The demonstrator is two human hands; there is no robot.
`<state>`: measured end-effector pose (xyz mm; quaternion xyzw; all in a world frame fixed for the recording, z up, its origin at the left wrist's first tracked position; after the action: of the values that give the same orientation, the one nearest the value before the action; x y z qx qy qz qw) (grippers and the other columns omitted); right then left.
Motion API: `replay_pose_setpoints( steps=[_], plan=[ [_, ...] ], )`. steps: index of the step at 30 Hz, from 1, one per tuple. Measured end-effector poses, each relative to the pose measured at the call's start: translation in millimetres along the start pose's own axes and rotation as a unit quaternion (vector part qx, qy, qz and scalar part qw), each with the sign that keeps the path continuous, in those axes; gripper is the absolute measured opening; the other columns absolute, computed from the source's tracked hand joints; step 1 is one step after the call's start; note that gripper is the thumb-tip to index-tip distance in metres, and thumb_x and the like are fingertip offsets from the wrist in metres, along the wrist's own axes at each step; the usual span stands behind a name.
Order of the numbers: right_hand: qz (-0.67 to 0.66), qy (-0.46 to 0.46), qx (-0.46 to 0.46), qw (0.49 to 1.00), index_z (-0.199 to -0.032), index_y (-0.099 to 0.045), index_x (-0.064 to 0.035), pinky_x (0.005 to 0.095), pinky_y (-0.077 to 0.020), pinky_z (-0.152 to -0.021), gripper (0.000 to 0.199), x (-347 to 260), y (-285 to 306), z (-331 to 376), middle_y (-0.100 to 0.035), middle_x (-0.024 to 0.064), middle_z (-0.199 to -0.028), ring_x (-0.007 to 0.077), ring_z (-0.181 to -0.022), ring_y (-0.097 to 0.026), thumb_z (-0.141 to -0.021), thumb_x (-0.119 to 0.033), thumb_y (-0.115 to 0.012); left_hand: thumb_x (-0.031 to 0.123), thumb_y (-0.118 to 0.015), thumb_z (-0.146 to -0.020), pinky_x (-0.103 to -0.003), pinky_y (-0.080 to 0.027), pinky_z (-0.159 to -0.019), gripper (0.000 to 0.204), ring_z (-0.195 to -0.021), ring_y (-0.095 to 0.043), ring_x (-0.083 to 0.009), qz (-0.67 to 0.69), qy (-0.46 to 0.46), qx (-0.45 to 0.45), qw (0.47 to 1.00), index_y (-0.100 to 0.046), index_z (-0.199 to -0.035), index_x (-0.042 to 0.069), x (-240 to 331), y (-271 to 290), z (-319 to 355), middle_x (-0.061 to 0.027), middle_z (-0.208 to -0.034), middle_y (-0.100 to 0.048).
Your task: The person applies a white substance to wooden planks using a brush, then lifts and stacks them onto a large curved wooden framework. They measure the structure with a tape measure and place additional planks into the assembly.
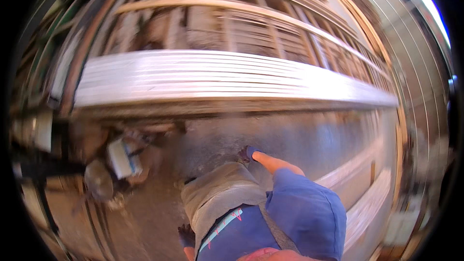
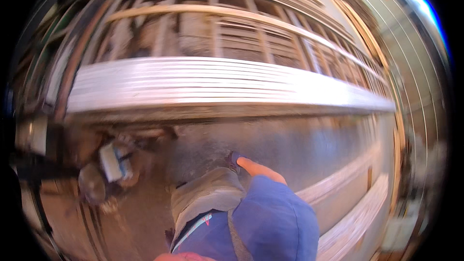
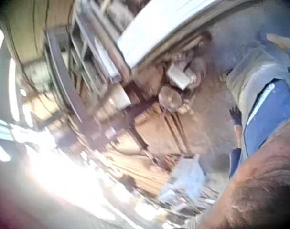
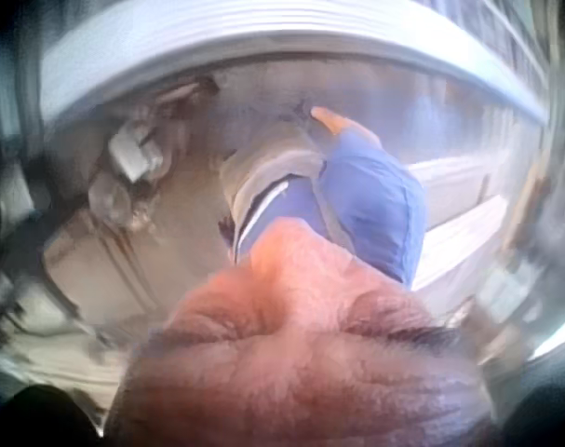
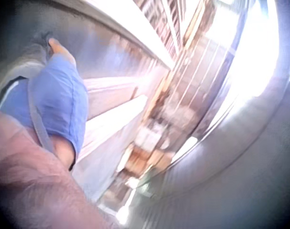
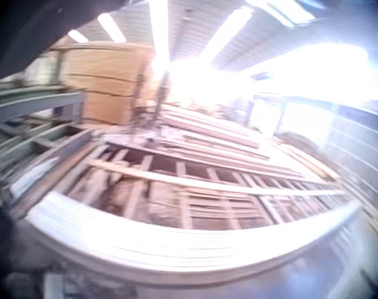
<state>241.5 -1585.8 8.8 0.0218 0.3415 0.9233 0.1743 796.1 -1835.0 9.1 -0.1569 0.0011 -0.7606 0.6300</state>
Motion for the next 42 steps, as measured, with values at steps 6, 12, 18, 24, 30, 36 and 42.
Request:
replay_pose_setpoints(
  steps=[6,12,18,24,30,36,42],
  plan=[
    [-0.662,-0.267,0.125,0.690,-0.092,-0.073,-0.0054,0.0397,-0.0537,-0.061,0.025,50,-103,227,-0.073,0.0113,-0.088,0.0230,-0.074,-0.071,-0.089,-0.025,-0.056,0.054,-0.043,-0.097,-0.044,-0.048,-0.092,0.059,-0.113,-0.057,-0.0307,-0.243,0.001,-0.017,0.970,-0.047,-0.137,0.012,21,-165,-18,-0.0125,-0.130,-0.055],
    [-0.644,-0.307,0.253,0.653,-0.099,-0.069,-0.0054,0.0358,-0.0536,-0.059,0.025,157,-257,414,-0.070,0.0120,-0.084,0.0194,-0.068,-0.068,-0.090,-0.025,-0.057,0.049,-0.049,-0.098,-0.041,-0.052,-0.087,0.053,-0.103,-0.063,-0.0304,-0.497,-0.061,-0.216,0.838,-0.054,-0.131,0.007,-76,-533,53,-0.0132,-0.119,-0.062],
    [-0.757,-0.265,0.399,0.445,-0.110,-0.064,-0.0034,0.0422,-0.0508,-0.082,0.040,312,-223,517,-0.067,0.0180,-0.104,0.0296,-0.097,-0.064,-0.089,-0.038,-0.059,0.030,-0.056,-0.099,-0.040,-0.056,-0.082,0.043,-0.090,-0.068,-0.0286,-0.584,-0.162,-0.575,0.549,-0.059,-0.119,-0.007,-295,-895,331,-0.0172,-0.106,-0.066],
    [-0.712,-0.302,0.503,0.385,-0.112,-0.064,-0.0038,0.0394,-0.0525,-0.078,0.037,437,-394,612,-0.064,0.0139,-0.106,0.0226,-0.096,-0.062,-0.093,-0.035,-0.059,0.026,-0.056,-0.099,-0.036,-0.054,-0.086,0.040,-0.096,-0.067,-0.0229,-0.629,-0.234,-0.634,0.383,-0.058,-0.120,-0.008,-461,-1106,416,-0.0153,-0.103,-0.068],
    [-0.774,-0.554,0.261,-0.164,-0.098,-0.065,-0.0033,0.0451,-0.0547,-0.066,0.030,291,-751,703,-0.070,0.0155,-0.087,0.0281,-0.074,-0.069,-0.093,-0.030,-0.054,0.005,-0.062,-0.093,-0.028,-0.053,-0.084,0.028,-0.096,-0.066,-0.0153,-0.597,-0.271,-0.659,0.368,-0.061,-0.120,-0.003,-680,-1326,433,-0.0096,-0.109,-0.068],
    [-0.813,-0.501,0.093,-0.283,-0.098,-0.063,-0.0072,0.0495,-0.0537,-0.054,0.021,309,-841,796,-0.070,0.0167,-0.080,0.0298,-0.063,-0.069,-0.094,-0.024,-0.052,0.011,-0.071,-0.085,-0.034,-0.056,-0.080,0.036,-0.093,-0.070,-0.0240,-0.560,-0.537,-0.610,0.159,-0.062,-0.118,-0.002,-850,-1479,450,-0.0171,-0.108,-0.070],
    [-0.828,-0.522,0.202,0.041,-0.086,-0.067,-0.0066,0.0350,-0.0496,-0.050,0.028,562,-1000,947,-0.069,0.0108,-0.076,0.0197,-0.060,-0.064,-0.096,-0.025,-0.048,0.030,-0.068,-0.089,-0.038,-0.056,-0.077,0.044,-0.085,-0.071,-0.0293,-0.626,-0.616,-0.454,0.152,-0.061,-0.122,0.002,-970,-1595,426,-0.0200,-0.111,-0.068]
  ],
)
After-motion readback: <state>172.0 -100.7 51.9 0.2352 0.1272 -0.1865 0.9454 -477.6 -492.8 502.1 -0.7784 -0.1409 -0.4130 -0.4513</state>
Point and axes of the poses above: each hand's wrist, its own z-axis away from the middle knuckle, its own y-axis out of the back of the hand, x = y × z, the point moved 5 cm from there along -z, towards the middle knuckle
